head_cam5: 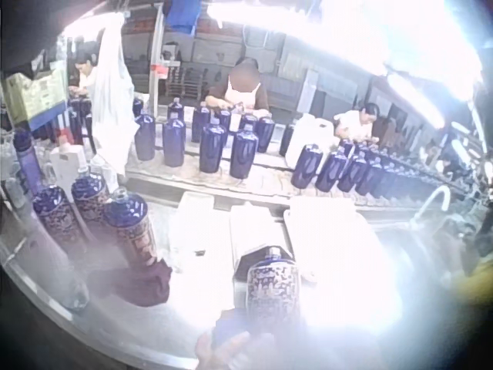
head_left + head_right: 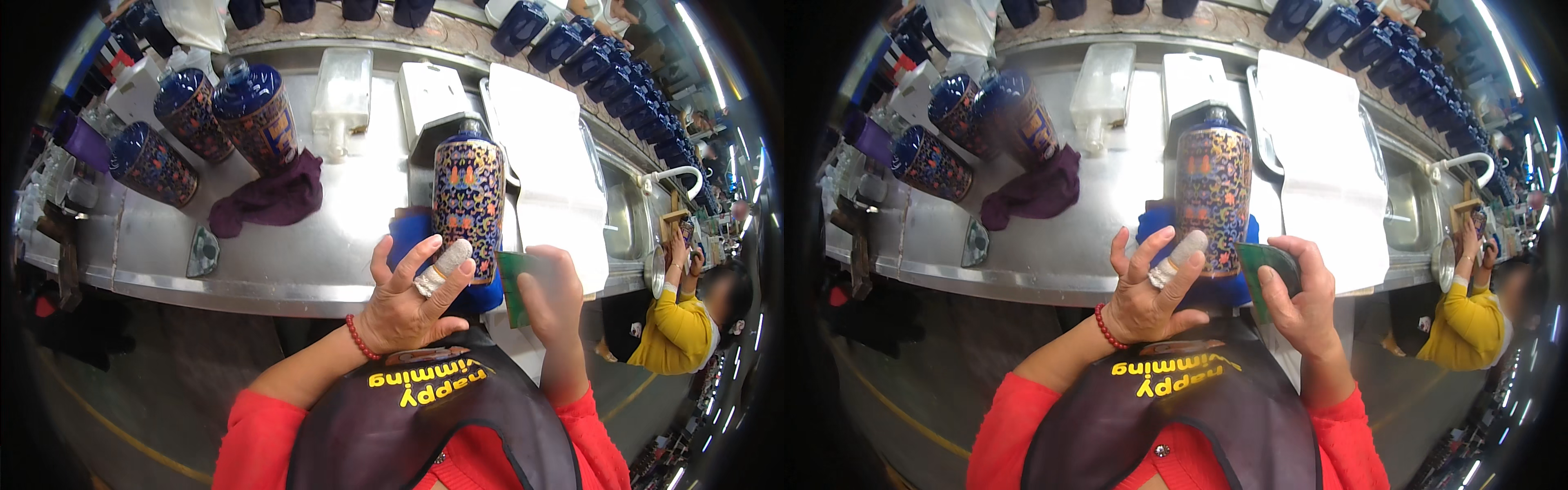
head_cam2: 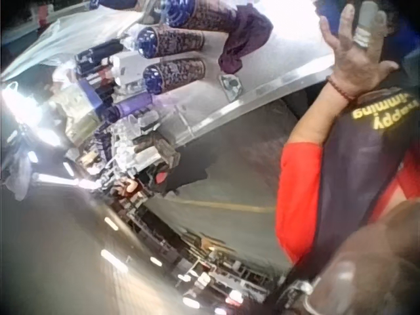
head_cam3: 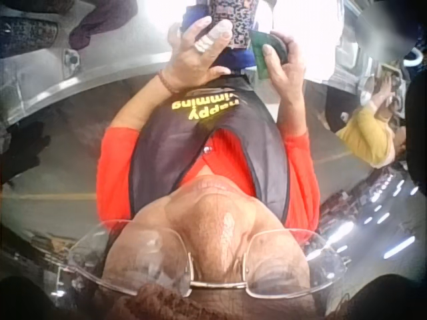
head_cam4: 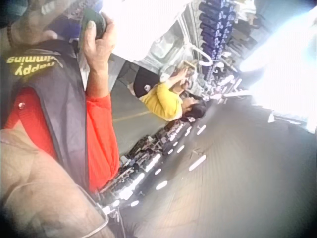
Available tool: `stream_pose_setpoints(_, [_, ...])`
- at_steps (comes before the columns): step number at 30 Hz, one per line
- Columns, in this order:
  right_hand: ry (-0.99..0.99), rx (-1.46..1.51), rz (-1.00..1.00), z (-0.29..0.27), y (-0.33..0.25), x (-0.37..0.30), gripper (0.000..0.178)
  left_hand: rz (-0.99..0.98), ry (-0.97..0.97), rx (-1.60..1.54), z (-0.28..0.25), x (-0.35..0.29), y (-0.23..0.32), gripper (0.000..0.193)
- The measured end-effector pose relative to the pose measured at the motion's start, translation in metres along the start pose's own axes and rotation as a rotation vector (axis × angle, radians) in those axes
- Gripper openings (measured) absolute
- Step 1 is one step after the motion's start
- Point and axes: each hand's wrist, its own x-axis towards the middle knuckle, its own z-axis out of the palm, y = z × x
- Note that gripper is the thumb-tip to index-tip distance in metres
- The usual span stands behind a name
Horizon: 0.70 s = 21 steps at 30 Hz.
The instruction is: The person applies a decorative sticker to a blue cylindrical container, smooths it with a green card, and trims excess edges. They rotate the container to align and press the sticker, then place the finished item on the counter.
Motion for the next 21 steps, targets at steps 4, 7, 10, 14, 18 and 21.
stream_pose_setpoints(4, [0.010, 0.068, 0.012, 0.000, 0.016, 0.005, 0.028, -0.025, -0.098, -0.003, -0.008, 0.028, -0.017, 0.076])
stream_pose_setpoints(7, [0.026, 0.102, -0.005, -0.001, 0.025, 0.010, 0.027, 0.003, -0.068, 0.013, -0.008, 0.054, -0.033, 0.079])
stream_pose_setpoints(10, [0.040, 0.160, 0.005, 0.000, 0.030, 0.017, 0.027, -0.015, -0.067, 0.004, -0.008, 0.075, -0.046, 0.077])
stream_pose_setpoints(14, [0.058, 0.217, -0.018, 0.001, 0.038, 0.025, 0.026, -0.069, -0.109, -0.019, -0.005, 0.095, -0.060, 0.073])
stream_pose_setpoints(18, [0.078, 0.240, 0.002, -0.001, 0.045, 0.028, 0.027, -0.126, -0.076, -0.068, -0.007, 0.108, -0.070, 0.065])
stream_pose_setpoints(21, [0.108, 0.183, -0.015, -0.004, 0.048, 0.035, 0.028, -0.053, -0.101, 0.002, -0.020, 0.099, -0.050, 0.072])
